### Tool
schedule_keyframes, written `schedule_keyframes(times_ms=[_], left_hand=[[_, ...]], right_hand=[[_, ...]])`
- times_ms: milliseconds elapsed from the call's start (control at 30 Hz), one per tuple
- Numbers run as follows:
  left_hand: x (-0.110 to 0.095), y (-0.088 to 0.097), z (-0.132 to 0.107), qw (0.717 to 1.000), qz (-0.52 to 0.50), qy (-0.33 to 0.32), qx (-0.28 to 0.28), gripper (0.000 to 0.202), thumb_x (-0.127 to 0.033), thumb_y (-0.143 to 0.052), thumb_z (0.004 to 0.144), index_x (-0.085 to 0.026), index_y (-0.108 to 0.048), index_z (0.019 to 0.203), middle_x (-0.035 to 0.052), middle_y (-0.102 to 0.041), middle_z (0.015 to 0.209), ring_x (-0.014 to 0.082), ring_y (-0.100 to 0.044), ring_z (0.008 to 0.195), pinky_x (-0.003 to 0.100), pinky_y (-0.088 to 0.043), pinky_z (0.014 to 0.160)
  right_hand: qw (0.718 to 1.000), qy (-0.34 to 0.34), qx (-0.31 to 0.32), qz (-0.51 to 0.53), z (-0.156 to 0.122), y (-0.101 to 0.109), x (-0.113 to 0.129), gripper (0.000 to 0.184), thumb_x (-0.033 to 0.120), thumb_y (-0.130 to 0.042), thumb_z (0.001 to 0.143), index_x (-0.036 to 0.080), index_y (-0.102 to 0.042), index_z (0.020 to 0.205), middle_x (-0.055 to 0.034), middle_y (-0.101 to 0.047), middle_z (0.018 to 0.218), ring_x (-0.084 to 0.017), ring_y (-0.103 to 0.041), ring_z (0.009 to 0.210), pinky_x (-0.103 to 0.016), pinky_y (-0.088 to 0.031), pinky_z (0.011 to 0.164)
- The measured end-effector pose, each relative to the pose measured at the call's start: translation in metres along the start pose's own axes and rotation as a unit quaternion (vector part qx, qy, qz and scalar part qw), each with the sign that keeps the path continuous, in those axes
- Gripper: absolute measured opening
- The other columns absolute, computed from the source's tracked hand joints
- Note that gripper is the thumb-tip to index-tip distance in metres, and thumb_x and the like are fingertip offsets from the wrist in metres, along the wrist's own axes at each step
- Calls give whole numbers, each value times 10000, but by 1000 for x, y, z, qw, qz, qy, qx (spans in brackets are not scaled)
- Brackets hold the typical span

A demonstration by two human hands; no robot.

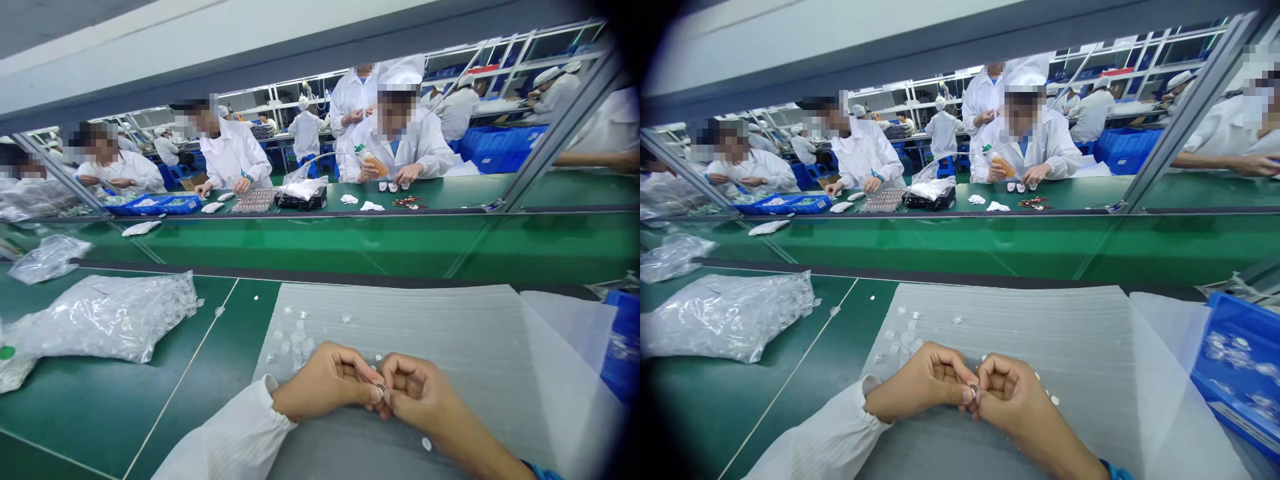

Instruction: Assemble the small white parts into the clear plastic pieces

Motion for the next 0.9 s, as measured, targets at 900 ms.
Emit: schedule_keyframes(times_ms=[900], left_hand=[[-43, 78, -7, 563, 758, -60, -324, 264, -258, -538, 920, -169, -752, 1047, 115, -723, 955, 308, -592, 907, 421, -471, 791]], right_hand=[[994, 92, -65, -7, 4, 15, 0, 273, 382, -797, 782, 207, -700, 967, -12, -661, 732, -161, -638, 693, -281, -524, 655]])
Point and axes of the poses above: each hand's wrist, its own z-axis towards the middle knuckle, its own y-axis out of the back of the hand, x = y × z, the point moved 1 cm from there along z, towards the middle knuckle
